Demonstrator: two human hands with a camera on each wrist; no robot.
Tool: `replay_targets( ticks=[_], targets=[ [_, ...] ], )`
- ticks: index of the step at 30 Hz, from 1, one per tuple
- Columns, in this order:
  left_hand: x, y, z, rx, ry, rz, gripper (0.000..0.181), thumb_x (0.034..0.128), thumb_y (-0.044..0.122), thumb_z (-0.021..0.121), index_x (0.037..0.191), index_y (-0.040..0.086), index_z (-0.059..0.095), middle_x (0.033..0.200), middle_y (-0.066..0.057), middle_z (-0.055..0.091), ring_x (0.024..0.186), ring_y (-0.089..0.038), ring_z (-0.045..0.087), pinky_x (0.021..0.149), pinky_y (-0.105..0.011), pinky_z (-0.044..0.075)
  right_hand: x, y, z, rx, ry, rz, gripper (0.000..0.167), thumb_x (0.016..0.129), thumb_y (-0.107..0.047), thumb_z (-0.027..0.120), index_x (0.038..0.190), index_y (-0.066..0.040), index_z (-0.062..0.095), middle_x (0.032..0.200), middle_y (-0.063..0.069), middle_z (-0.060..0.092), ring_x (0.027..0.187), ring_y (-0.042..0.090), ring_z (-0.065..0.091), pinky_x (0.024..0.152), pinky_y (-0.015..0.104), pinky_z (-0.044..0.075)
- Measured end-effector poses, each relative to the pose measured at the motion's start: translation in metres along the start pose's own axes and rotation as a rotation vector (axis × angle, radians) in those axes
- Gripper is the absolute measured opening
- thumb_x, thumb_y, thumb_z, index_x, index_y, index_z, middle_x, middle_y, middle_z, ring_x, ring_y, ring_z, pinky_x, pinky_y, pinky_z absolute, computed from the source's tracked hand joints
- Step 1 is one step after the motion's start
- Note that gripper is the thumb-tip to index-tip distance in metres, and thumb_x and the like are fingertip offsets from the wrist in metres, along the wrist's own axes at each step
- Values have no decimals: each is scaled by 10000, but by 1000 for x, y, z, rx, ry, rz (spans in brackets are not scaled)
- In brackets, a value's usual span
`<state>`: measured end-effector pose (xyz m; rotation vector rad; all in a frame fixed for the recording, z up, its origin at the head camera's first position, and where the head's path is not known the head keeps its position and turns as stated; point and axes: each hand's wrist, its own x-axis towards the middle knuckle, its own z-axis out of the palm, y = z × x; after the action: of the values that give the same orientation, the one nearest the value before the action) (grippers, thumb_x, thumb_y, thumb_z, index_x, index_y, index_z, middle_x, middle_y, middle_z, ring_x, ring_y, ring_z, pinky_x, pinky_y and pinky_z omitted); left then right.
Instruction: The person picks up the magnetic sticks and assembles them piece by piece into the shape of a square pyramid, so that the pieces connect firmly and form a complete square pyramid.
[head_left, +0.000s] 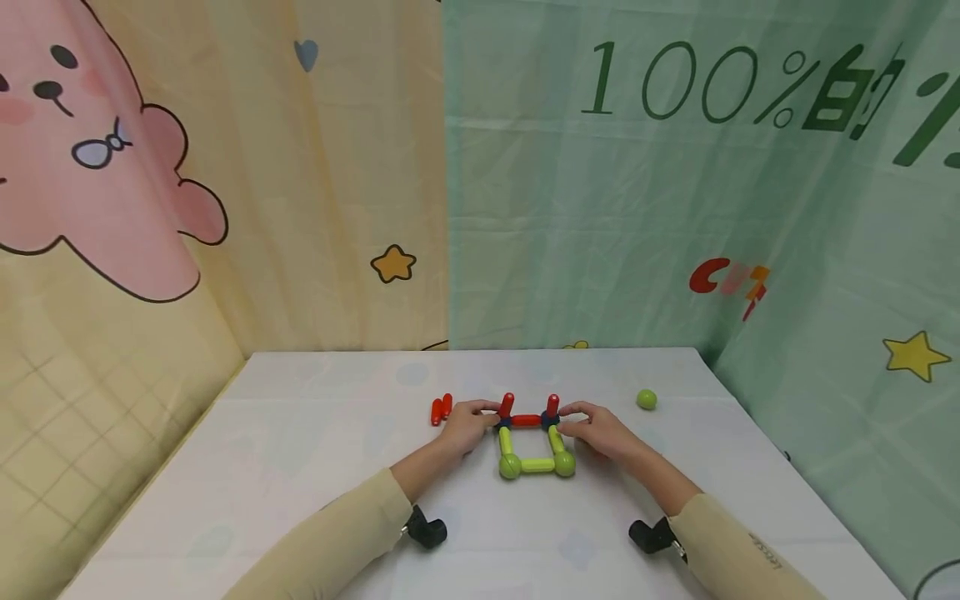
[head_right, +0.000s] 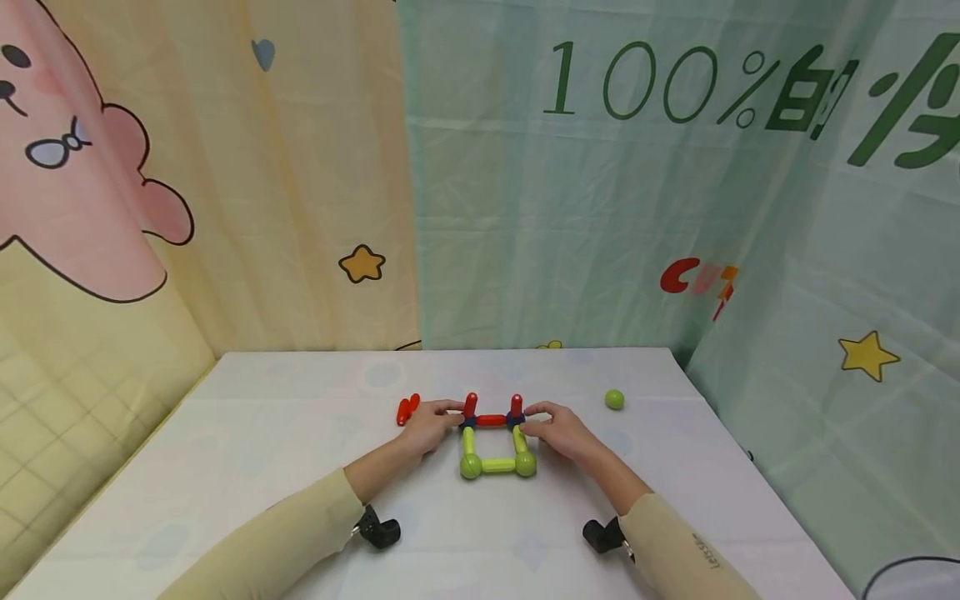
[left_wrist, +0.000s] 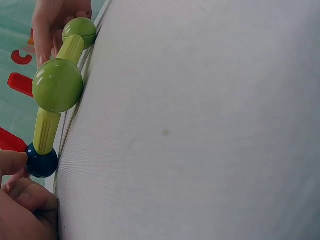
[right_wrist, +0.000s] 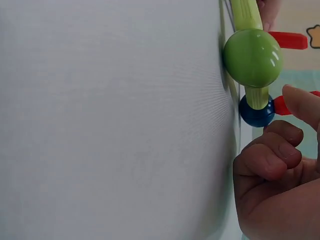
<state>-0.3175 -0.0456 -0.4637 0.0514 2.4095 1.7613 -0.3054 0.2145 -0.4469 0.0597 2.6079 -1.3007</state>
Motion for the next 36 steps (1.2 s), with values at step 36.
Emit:
replay_targets(
  ticks=[36],
  targets=[
    [-11, -5, -22, 126, 450, -23, 409, 923, 140, 702, 1297, -8, 629, 1305, -196, 635, 1237, -370, 562, 1047, -486, 477, 21, 7, 11, 69, 0, -25, 419, 917, -321, 709, 1295, -145, 666, 544, -27, 352, 425, 143, 269, 429, 251, 254]
  ],
)
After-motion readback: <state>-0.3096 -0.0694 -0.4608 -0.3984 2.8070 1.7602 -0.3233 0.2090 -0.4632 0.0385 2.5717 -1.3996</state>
